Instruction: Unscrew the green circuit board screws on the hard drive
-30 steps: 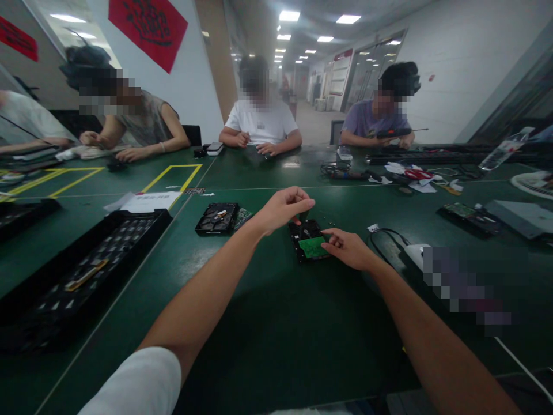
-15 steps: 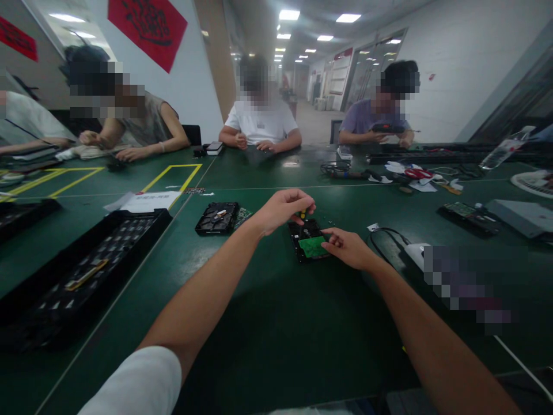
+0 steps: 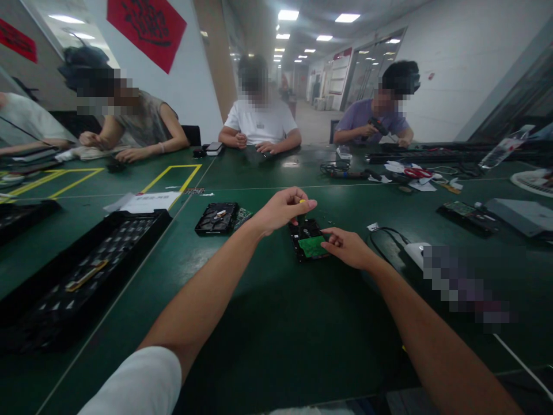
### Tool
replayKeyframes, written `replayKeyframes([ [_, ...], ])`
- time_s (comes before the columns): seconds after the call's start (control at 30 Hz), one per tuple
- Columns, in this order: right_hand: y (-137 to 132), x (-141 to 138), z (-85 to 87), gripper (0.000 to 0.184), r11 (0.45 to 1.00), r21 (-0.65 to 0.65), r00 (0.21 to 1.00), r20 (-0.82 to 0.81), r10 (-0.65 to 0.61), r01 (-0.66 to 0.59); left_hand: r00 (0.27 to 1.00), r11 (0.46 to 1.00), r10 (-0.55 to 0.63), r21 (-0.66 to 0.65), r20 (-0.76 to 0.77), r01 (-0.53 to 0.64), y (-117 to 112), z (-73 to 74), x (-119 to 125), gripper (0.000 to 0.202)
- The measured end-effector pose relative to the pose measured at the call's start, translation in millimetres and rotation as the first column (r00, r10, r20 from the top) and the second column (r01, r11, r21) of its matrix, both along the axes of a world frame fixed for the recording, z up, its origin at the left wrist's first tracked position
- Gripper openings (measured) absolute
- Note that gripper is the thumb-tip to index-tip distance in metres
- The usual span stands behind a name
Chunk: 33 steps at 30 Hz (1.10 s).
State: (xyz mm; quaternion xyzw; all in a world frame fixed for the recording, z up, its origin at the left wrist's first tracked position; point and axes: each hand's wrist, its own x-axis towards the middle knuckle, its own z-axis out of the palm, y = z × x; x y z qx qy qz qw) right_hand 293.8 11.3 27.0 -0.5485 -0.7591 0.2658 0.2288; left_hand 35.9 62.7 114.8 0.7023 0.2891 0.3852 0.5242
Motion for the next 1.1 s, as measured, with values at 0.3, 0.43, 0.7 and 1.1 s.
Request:
replayKeyframes([
  [0.3,-1.7,-1.3,2.5,0.047,1.000,0.022,1.000,0.021,0.000,0.000,0.999,0.997,0.039,0.069,-0.028,-0.037,0.6,-1.5,0.6,0.040],
  [0.43,-1.7,-1.3,2.3,0.046,1.000,0.015,1.000,0.014,0.002,-0.002,0.999,0.996,0.029,0.086,-0.045,-0.025,-0.2,0.9,-0.1,0.041],
  [0.7,-2.1,-0.5,1.3,0.047,1.000,0.011,1.000,-0.002,0.005,-0.005,0.998,0.996,0.009,0.092,-0.067,-0.003,-2.6,2.9,-0.3,0.039],
  [1.1,-0.2,0.1,-0.8,0.047,1.000,0.004,1.000,0.005,0.010,-0.010,0.994,0.989,0.104,0.111,-0.045,-0.098,-1.3,-1.5,2.4,0.040],
])
